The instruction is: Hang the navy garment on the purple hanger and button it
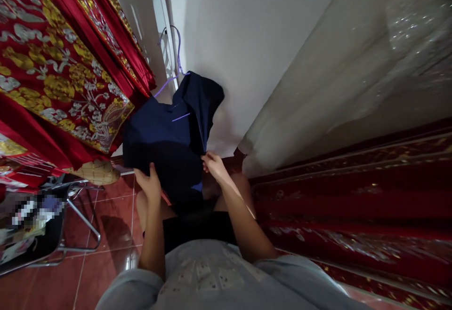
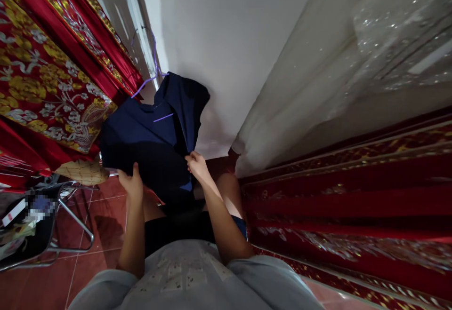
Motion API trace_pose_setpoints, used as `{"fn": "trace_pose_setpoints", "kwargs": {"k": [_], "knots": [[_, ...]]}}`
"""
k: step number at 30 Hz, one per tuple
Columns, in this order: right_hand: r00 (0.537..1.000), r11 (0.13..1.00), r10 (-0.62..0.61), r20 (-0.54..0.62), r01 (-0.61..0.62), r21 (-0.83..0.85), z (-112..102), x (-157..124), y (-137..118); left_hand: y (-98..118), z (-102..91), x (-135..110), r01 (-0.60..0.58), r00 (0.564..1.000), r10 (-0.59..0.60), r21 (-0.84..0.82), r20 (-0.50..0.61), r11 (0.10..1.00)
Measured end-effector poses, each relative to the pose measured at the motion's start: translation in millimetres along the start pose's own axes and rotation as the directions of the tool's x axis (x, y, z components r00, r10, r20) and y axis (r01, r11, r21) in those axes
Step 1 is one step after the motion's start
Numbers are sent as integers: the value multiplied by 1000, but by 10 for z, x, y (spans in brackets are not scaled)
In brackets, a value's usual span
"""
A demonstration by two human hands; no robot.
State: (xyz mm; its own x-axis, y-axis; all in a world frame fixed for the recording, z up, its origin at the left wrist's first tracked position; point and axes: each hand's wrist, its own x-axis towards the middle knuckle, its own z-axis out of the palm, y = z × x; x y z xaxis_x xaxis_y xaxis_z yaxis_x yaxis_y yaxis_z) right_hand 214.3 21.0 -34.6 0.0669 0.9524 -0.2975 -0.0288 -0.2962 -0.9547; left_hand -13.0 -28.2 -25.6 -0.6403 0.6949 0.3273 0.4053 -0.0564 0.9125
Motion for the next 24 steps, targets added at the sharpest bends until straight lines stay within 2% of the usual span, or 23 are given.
{"fn": "trace_pose_setpoints", "kwargs": {"k": [1,2,3,5,7,8,11,13,17,24], "knots": [[1000,1000,-17,9,16,15,3,-24,4,-24,53,-64,-52,995,57,57,-87,997],[999,999,-29,23,28,32,14,-47,10,-47,114,-149,-106,986,117,92,-117,990],[999,998,-35,40,33,46,32,-68,16,-66,185,-251,-161,982,169,100,-83,982],[996,998,-28,90,23,60,83,-101,31,-90,356,-470,-245,964,239,47,118,968],[990,999,-9,142,3,43,133,-121,45,-89,541,-655,-260,910,256,-34,326,965],[988,1000,-9,157,5,23,152,-126,51,-79,626,-717,-236,890,243,-65,386,970],[990,997,-47,132,54,-53,169,-142,56,-20,790,-763,-116,871,156,-112,466,987],[990,994,-74,121,84,-76,156,-163,46,28,811,-710,-94,855,140,-116,499,989],[973,991,-121,197,129,-29,149,-226,28,102,730,-605,-131,831,179,-127,526,983],[957,978,-179,229,198,-62,200,-255,58,131,611,-612,-185,845,221,-122,488,975]]}}
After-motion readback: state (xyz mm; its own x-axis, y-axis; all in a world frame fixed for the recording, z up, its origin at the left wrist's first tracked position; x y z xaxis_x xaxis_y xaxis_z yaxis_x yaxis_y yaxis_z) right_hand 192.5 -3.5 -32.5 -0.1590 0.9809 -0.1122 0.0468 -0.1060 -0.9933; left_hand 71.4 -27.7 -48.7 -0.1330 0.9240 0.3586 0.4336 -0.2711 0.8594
